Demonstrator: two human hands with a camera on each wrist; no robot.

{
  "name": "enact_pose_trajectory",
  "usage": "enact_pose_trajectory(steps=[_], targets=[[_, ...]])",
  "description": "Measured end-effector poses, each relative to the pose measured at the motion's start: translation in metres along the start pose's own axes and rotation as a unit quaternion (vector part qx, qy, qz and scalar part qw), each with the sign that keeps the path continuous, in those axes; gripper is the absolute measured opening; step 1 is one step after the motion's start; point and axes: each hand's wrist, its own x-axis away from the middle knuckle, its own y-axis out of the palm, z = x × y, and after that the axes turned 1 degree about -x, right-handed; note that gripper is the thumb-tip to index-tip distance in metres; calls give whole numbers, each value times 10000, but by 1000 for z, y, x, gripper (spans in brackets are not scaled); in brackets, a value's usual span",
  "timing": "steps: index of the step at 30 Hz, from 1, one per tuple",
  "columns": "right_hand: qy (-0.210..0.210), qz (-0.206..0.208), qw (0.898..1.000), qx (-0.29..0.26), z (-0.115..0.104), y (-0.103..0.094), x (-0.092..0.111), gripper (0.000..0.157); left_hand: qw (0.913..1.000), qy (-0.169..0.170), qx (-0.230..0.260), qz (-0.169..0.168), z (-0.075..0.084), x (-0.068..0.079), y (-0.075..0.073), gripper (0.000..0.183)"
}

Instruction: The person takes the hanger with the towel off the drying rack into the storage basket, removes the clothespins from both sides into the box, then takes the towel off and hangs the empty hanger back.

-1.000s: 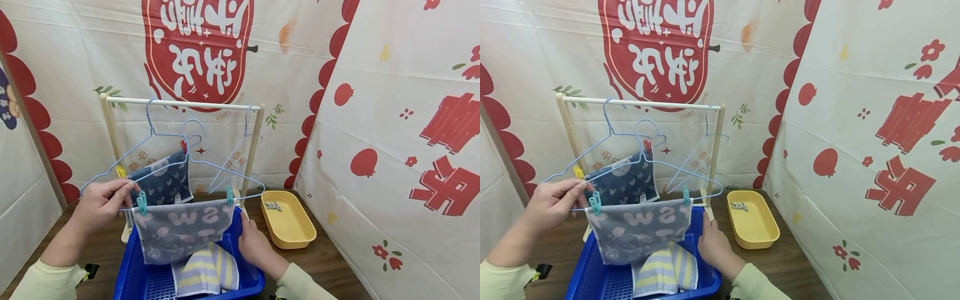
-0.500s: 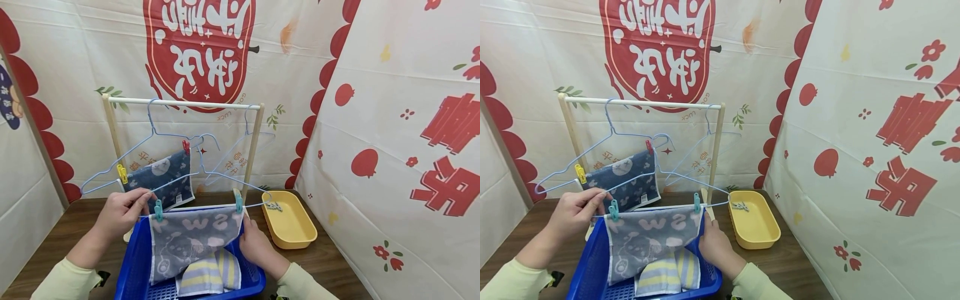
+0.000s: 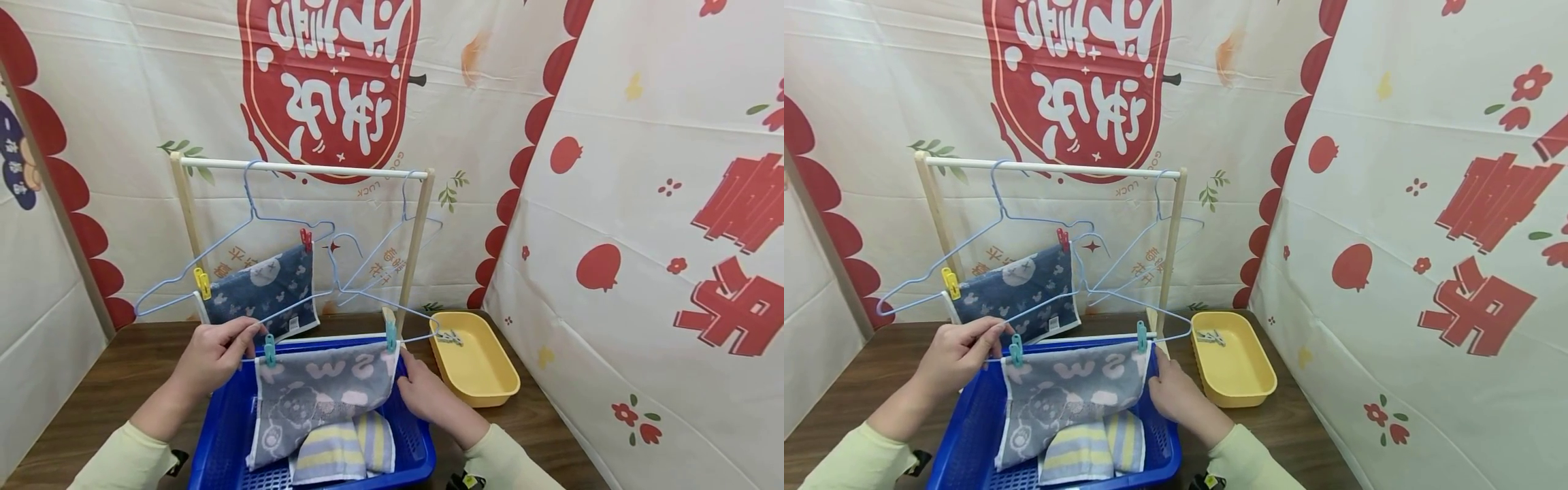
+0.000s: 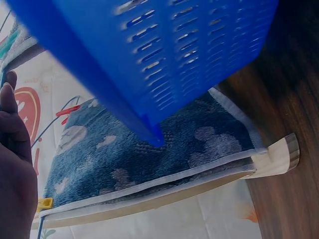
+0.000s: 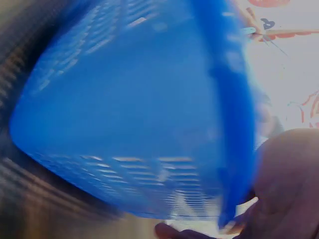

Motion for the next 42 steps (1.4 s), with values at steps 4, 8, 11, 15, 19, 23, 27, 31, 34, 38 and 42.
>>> enact_pose_trajectory(steps=[4, 8, 11, 15, 19, 23, 27, 31, 34, 38, 42], targets=[[-46, 108, 9955, 945, -8, -16, 7, 45, 10000, -13, -45, 44, 2, 2, 3, 32], [-261, 528, 9866, 1522, -22, -37, 17, 22, 9998, -64, -141, 91, 4, 4, 5, 30], [-470, 1038, 9833, 1419, -32, -51, 22, 26, 9998, -103, -159, 92, 3, 6, 5, 30], [-978, 1649, 9753, 1098, -41, -58, 22, 13, 9999, -59, -85, 84, 0, 7, 5, 33], [-1526, 1873, 9655, 967, -42, -55, 18, 30, 9999, -6, -104, 133, 0, 9, 7, 33], [-2138, 1861, 9522, 1138, -38, -49, 12, 42, 9997, -50, -149, 190, 0, 9, 7, 33], [-2634, 1867, 9367, 1352, -36, -43, 4, 41, 9997, -67, -143, 182, 0, 9, 7, 33], [-2768, 1893, 9287, 1585, -37, -38, -3, 43, 9999, -43, -112, 111, 0, 8, 6, 33], [-2733, 1811, 9286, 1740, -35, -35, -9, 45, 9999, -30, -91, 78, 1, 8, 6, 32], [-2679, 1618, 9344, 1699, -32, -33, -14, 41, 10000, -78, -61, 13, 3, 7, 6, 30], [-2680, 1547, 9416, 1331, -30, -33, -15, 33, 9999, -115, -43, -34, 3, 6, 6, 31]])
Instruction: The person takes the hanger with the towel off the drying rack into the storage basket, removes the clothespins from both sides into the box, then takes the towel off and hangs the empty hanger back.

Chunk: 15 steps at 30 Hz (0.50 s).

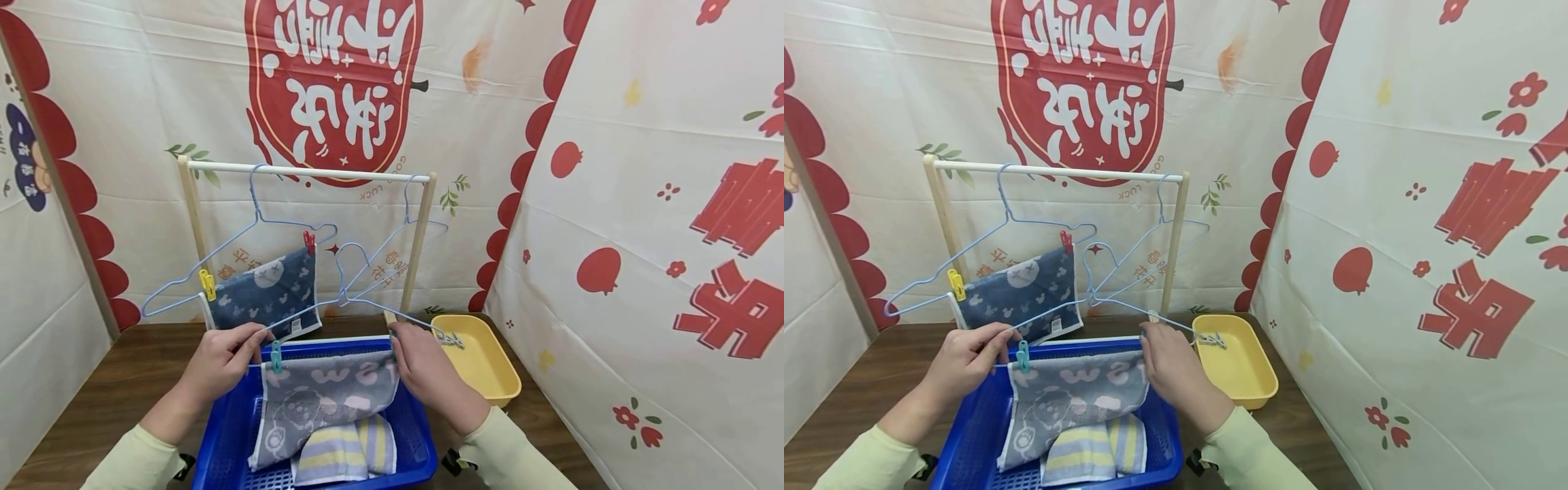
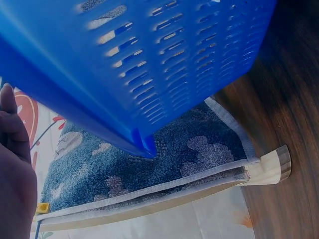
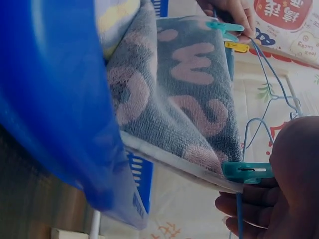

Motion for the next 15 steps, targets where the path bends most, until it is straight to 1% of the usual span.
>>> enact_pose_trajectory(steps=[5, 8, 12, 15], targets=[[164, 186, 9979, -606, 2, 1, 2, 27, 10000, -18, -15, -2, -1, 1, 0, 30], [205, 186, 9953, -931, 4, 1, 4, 24, 10000, 23, -26, 29, -1, 1, 0, 30], [198, 166, 9888, -1473, 8, 0, 4, 19, 9999, 87, -50, 116, 0, 1, 1, 32], [194, 178, 9827, -1834, 11, 0, 3, 16, 9998, 64, -63, 153, 0, 2, 0, 33]])
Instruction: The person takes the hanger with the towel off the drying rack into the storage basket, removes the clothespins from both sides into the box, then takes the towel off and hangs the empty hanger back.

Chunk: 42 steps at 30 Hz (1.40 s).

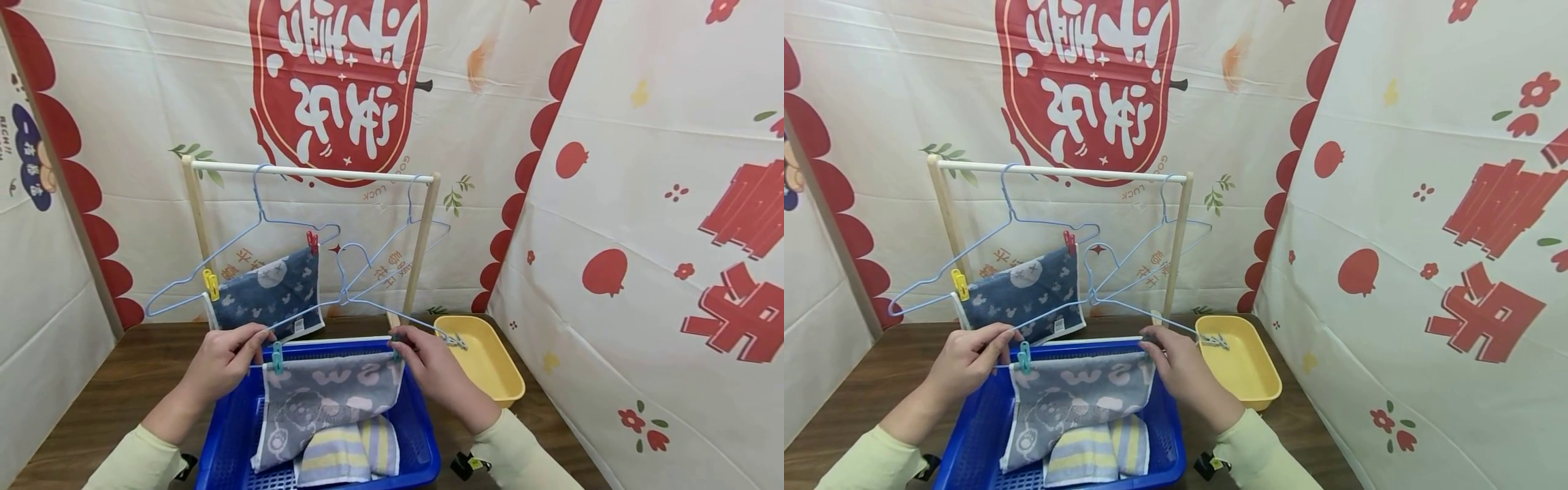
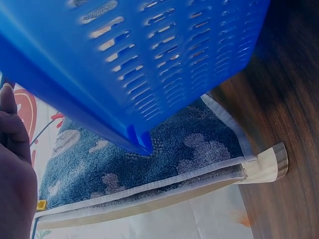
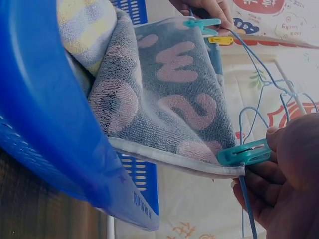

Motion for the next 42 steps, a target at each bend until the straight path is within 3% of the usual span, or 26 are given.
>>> enact_pose_trajectory(steps=[5, 13, 20, 27, 31, 34, 42], targets=[[12, 141, 9996, -255, 1, -1, 1, 12, 10000, 9, -25, 7, -1, 0, 1, 33], [-264, 651, 9973, -233, 5, 3, 3, 9, 10000, 58, -50, 11, -1, -1, 2, 30], [-402, 847, 9954, -204, 5, 5, 3, 7, 10000, 22, -34, 3, 1, -2, 1, 30], [-678, 1271, 9896, -43, 2, 6, 4, 12, 10000, 72, -36, -14, 1, -2, 2, 30], [-789, 1439, 9862, -223, -1, 5, 4, 13, 10000, 49, -54, -21, 2, -2, 1, 29], [-657, 1389, 9867, -532, -2, 3, 4, 14, 10000, 8, -89, -37, 2, -2, 1, 28], [210, 1067, 9834, -1456, -2, -1, 6, 20, 9999, -51, -124, -49, 2, -2, 1, 27]])
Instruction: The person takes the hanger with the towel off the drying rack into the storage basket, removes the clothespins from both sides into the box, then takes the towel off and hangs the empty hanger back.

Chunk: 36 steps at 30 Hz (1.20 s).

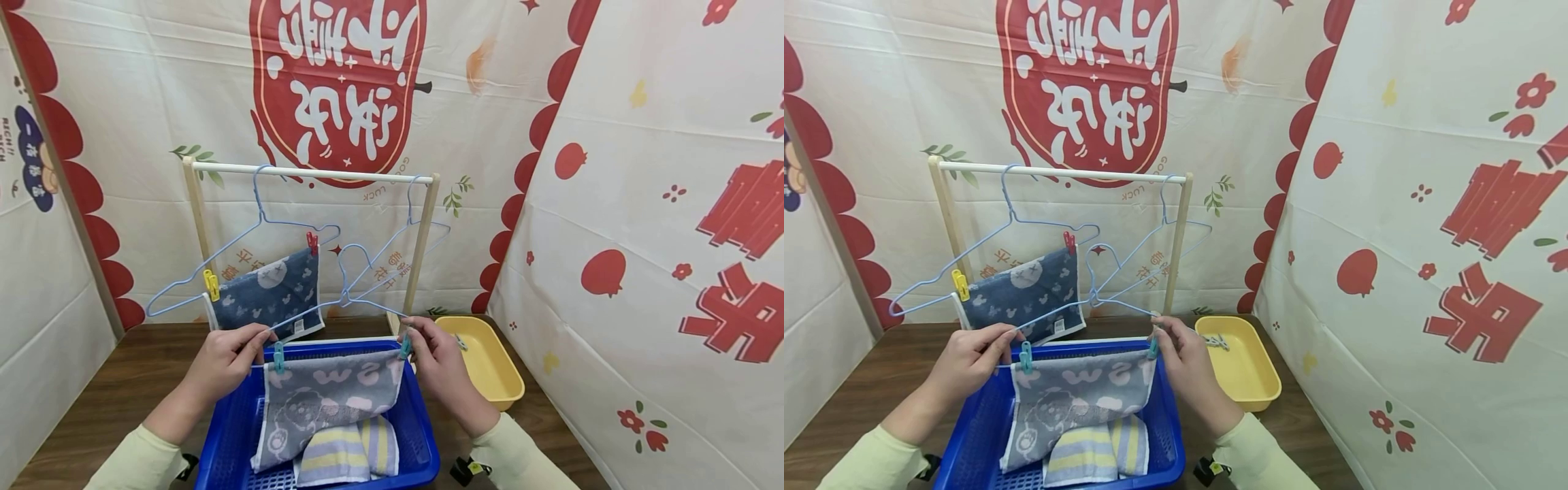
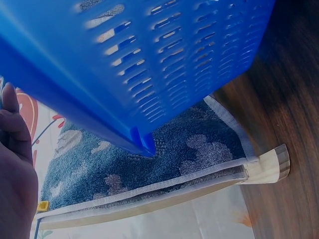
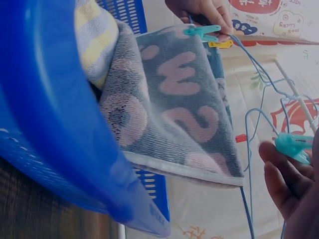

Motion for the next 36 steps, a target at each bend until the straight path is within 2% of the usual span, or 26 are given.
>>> enact_pose_trajectory(steps=[5, 9, 12, 16, 20, 24, 28, 32, 36], targets=[[31, -64, 10000, 63, -4, -4, 1, 20, 10000, -19, -18, -23, -1, 0, 1, 27], [-104, 9, 9997, 234, -6, -10, 0, 25, 10000, -57, -18, -48, 0, 0, 1, 28], [-54, 105, 9995, 302, -9, -17, -2, 28, 10000, -52, -33, -48, 0, -1, 0, 28], [122, 289, 9989, 352, -9, -32, -7, 30, 10000, -7, -56, -32, 0, -1, 1, 30], [311, 387, 9972, 554, 1, -51, -16, 32, 10000, -21, -56, -38, -1, -1, 1, 31], [589, 239, 9940, 894, 16, -71, -25, 37, 10000, -72, -46, -50, -1, 0, 1, 32], [765, -120, 9850, 1541, 35, -85, -30, 44, 9999, -89, -41, -44, -1, 1, 1, 30], [966, -616, 9652, 2350, 59, -93, -34, 51, 10000, -62, -59, -27, 1, 0, 1, 29], [1344, -929, 9472, 2758, 84, -99, -39, 55, 10000, -59, -64, -42, 2, -1, 0, 29]])
